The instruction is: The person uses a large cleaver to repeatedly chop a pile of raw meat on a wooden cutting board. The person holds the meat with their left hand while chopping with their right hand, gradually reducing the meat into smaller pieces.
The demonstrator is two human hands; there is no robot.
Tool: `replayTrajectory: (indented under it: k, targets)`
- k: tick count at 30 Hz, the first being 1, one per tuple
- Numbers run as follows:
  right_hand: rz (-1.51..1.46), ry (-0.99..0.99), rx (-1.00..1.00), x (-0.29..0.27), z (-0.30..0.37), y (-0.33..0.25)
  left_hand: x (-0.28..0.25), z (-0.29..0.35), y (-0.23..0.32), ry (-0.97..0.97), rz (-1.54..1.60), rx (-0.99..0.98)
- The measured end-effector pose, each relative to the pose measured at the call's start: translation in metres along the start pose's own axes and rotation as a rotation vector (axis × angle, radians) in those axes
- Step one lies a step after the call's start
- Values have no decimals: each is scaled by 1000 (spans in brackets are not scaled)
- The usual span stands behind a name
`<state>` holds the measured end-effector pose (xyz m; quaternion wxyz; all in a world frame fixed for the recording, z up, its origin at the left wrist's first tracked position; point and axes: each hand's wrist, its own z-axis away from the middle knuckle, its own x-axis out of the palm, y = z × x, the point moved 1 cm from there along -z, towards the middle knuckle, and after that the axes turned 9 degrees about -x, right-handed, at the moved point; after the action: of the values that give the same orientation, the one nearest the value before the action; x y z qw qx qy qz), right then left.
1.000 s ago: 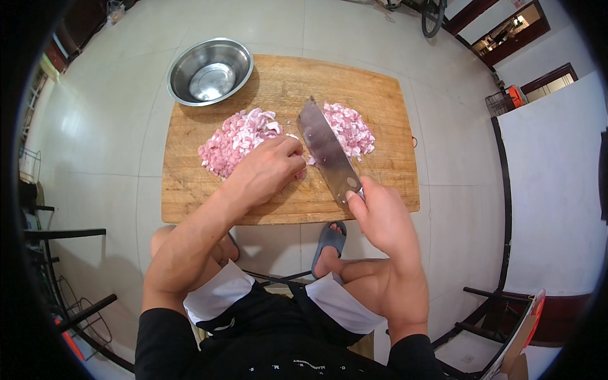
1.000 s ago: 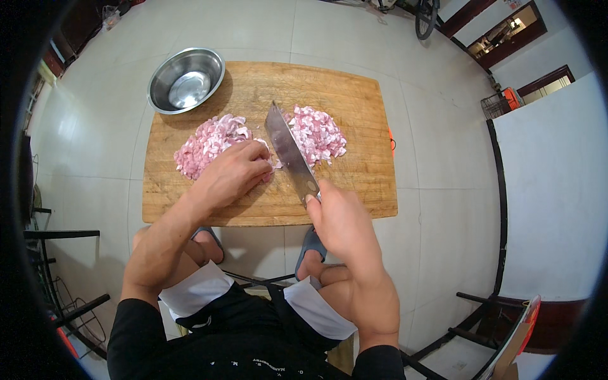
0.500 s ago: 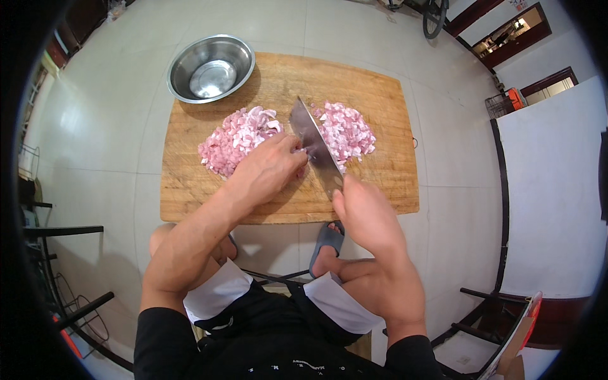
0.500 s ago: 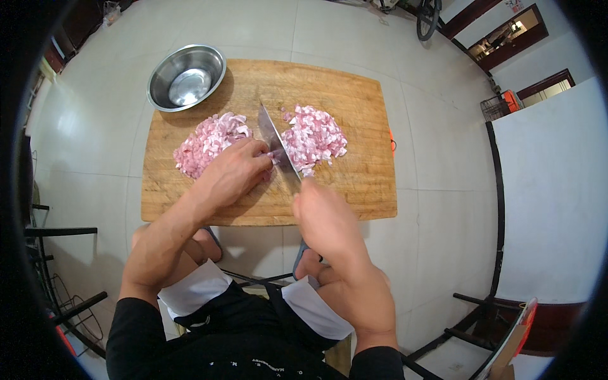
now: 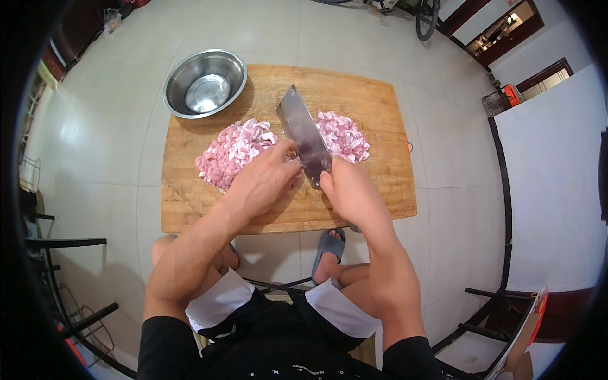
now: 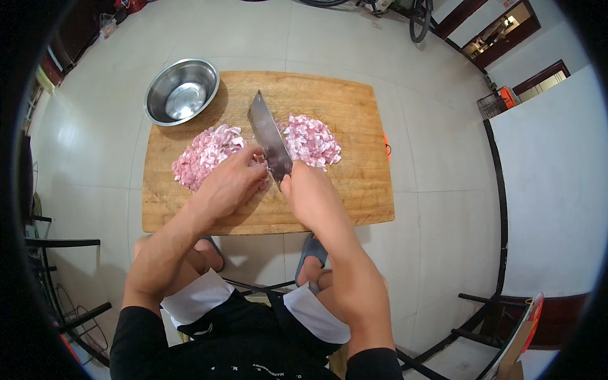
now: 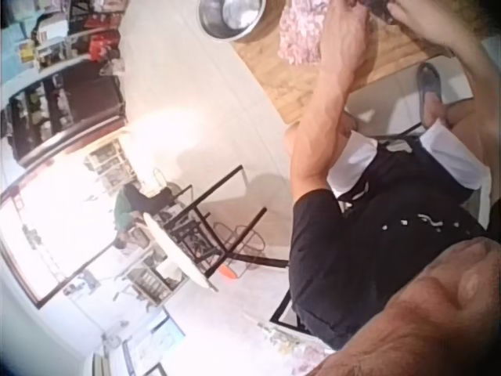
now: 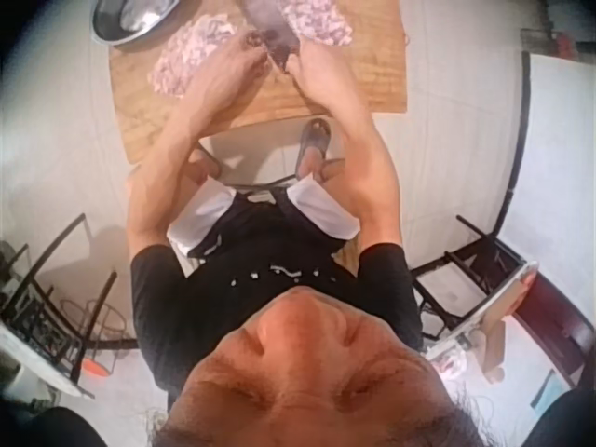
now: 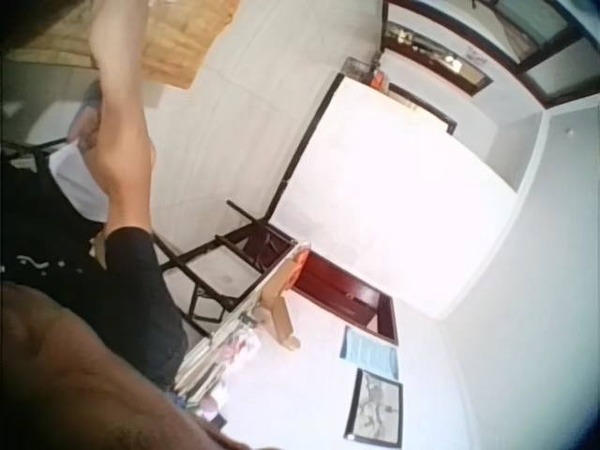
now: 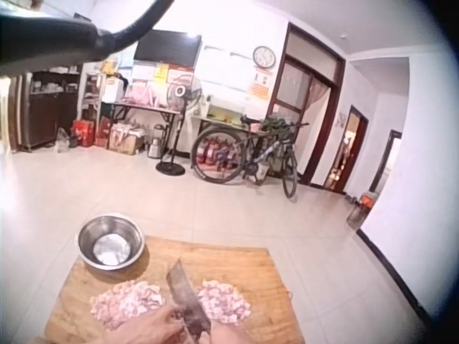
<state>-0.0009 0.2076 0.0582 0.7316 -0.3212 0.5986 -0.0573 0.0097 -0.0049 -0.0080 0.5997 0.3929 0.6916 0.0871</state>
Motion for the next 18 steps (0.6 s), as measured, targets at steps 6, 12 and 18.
replayTrajectory:
  k: [6,12,18]
  targets:
    - [65,-66,60,-12,39,-20,1,0,3,38,-56,-4]
    - [83,-131,64,-12,39,-25,-2,-1,0,-37,-129,-2]
    - [92,-23,-71,2,-2,-20,-2,-7,-1,-68,-151,31]
